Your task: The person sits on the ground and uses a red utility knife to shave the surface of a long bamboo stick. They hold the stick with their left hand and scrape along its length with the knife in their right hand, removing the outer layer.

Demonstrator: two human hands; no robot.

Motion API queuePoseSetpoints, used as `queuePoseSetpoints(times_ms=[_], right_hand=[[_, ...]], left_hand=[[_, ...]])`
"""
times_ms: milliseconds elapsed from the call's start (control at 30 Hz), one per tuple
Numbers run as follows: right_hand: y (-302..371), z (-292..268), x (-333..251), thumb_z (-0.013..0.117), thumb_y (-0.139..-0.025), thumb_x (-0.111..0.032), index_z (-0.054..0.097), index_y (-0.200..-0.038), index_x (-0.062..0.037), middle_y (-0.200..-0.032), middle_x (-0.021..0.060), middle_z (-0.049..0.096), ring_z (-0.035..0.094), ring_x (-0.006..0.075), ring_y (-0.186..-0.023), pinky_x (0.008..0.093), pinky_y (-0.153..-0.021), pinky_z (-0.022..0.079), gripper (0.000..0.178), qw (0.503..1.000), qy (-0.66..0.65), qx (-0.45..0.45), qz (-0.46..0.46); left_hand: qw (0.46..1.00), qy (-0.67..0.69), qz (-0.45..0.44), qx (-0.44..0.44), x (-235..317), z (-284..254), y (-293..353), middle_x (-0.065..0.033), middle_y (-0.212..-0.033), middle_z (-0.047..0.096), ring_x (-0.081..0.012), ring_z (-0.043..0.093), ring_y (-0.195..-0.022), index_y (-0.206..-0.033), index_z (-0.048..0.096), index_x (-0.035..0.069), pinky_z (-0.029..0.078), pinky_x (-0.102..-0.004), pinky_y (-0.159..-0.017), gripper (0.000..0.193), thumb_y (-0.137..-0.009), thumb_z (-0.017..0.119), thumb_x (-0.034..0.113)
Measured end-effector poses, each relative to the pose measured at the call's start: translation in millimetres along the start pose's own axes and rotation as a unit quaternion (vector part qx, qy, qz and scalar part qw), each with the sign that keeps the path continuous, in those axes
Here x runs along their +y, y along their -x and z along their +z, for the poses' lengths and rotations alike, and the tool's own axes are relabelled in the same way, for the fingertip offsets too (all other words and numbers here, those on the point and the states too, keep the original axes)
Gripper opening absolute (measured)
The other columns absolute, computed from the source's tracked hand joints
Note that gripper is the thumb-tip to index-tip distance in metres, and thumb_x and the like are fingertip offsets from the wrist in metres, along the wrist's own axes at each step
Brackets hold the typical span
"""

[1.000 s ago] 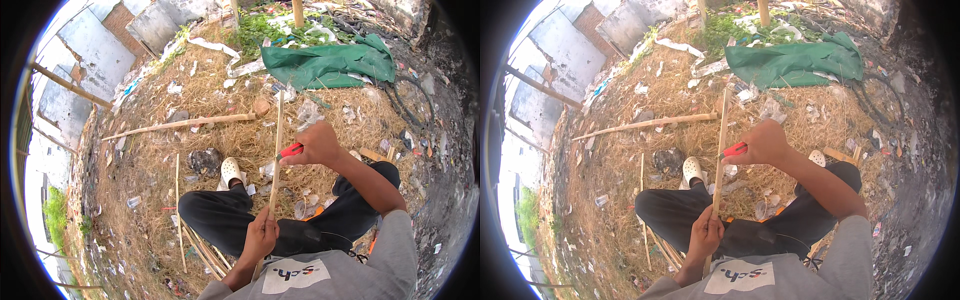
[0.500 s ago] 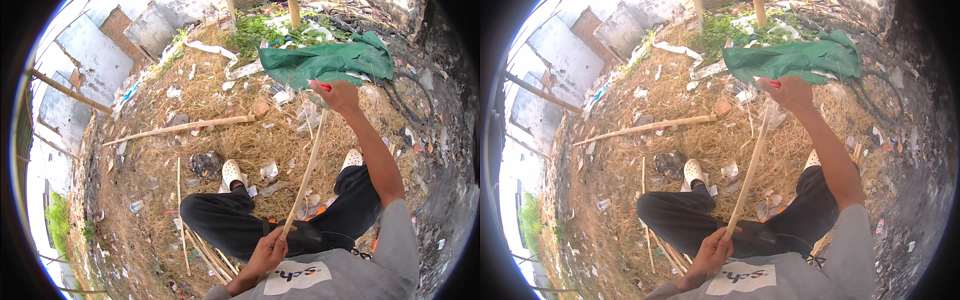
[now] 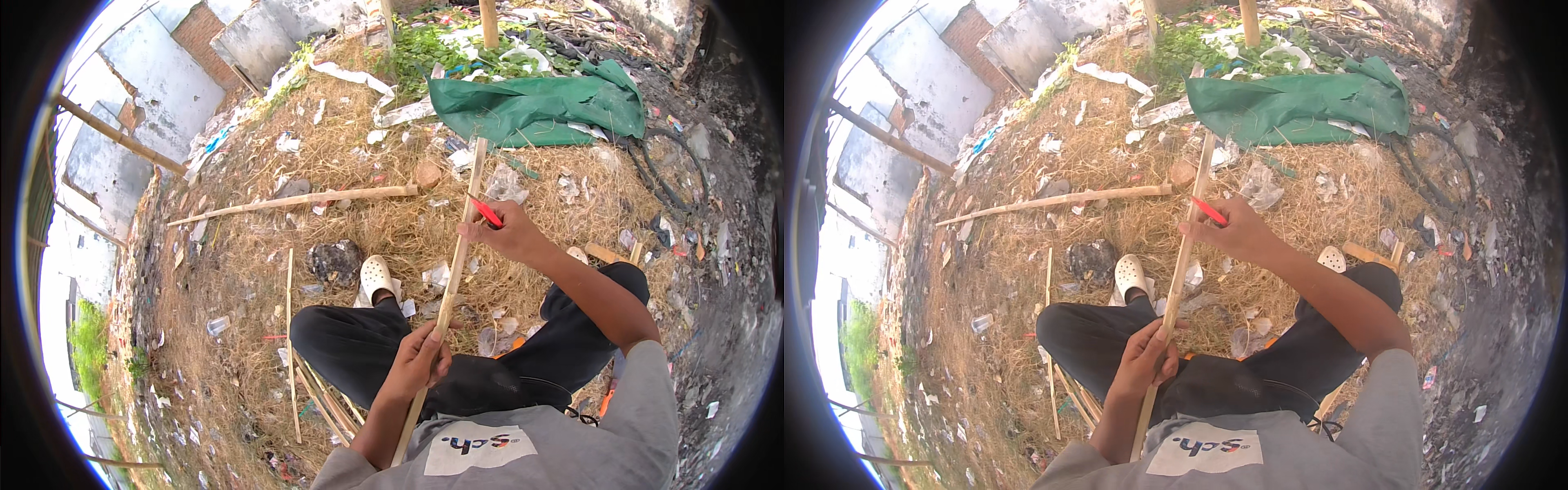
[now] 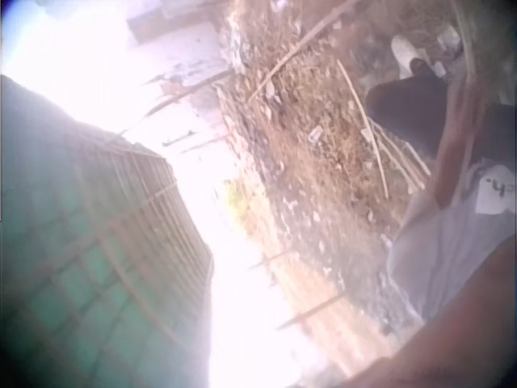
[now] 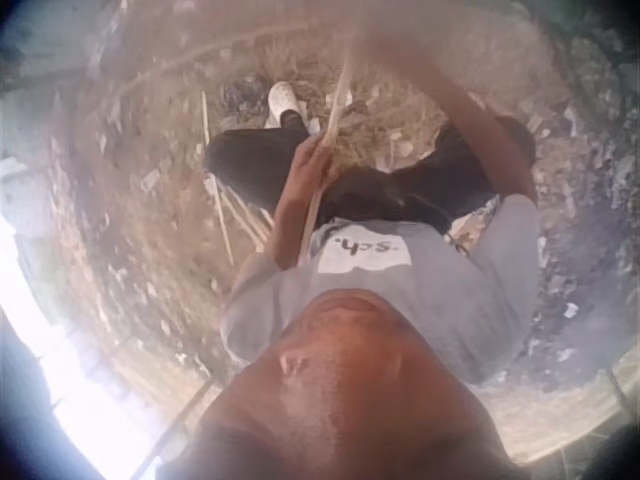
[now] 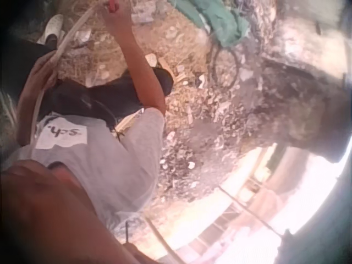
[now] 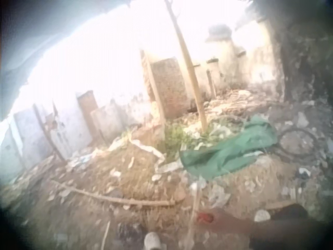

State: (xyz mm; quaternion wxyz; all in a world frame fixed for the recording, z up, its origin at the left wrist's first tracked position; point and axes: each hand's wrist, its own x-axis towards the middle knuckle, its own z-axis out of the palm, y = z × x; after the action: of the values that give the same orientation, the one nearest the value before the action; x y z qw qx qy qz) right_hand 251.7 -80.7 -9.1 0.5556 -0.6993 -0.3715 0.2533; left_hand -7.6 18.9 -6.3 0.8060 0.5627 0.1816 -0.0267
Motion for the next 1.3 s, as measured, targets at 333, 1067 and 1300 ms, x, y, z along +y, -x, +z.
queuePoseSetpoints(times_ms=[333, 1067, 1300], right_hand=[[-32.0, -52.7, -9.4, 0.068, -0.092, -0.025, 0.059, -0.082, -0.0038, -0.051, -0.0077, 0.035, 0.029, 0.0048, -0.041, 0.0249, -0.042, 0.023, 0.025, 0.957, -0.246, 0.145, 0.047], [-40.2, -94.9, -4.0, 0.065, -0.094, -0.027, 0.058, -0.089, -0.0008, -0.05, -0.005, 0.034, 0.031, 0.008, -0.041, 0.0259, -0.043, 0.027, 0.027, 0.91, -0.386, 0.15, -0.005], [-37.3, -82.9, -2.8, 0.059, -0.097, -0.031, 0.057, -0.091, -0.0036, -0.048, -0.0047, 0.03, 0.028, 0.0081, -0.04, 0.0258, -0.043, 0.027, 0.028, 0.896, -0.438, 0.069, 0.01]], left_hand=[[0.998, -0.028, -0.025, -0.054, -28.6, -0.8, -21.6, -0.0123, -0.086, 0.065, -0.0142, 0.064, -0.067, -0.134, 0.044, -0.003, 0.054, -0.0264, -0.063, 0.047, -0.106, 0.035, 0.032], [0.994, 0.049, -0.019, -0.096, -39.8, -1.2, -18.2, -0.0083, -0.075, 0.06, -0.011, 0.051, -0.048, -0.14, 0.039, -0.002, 0.043, -0.0228, -0.047, 0.053, -0.104, 0.037, 0.037], [0.953, 0.268, 0.014, -0.142, -46.9, 10.9, -20.2, -0.0042, -0.064, 0.05, -0.0095, 0.035, -0.036, -0.145, 0.031, 0.0, 0.033, -0.0234, -0.044, 0.054, -0.104, 0.037, 0.035]])
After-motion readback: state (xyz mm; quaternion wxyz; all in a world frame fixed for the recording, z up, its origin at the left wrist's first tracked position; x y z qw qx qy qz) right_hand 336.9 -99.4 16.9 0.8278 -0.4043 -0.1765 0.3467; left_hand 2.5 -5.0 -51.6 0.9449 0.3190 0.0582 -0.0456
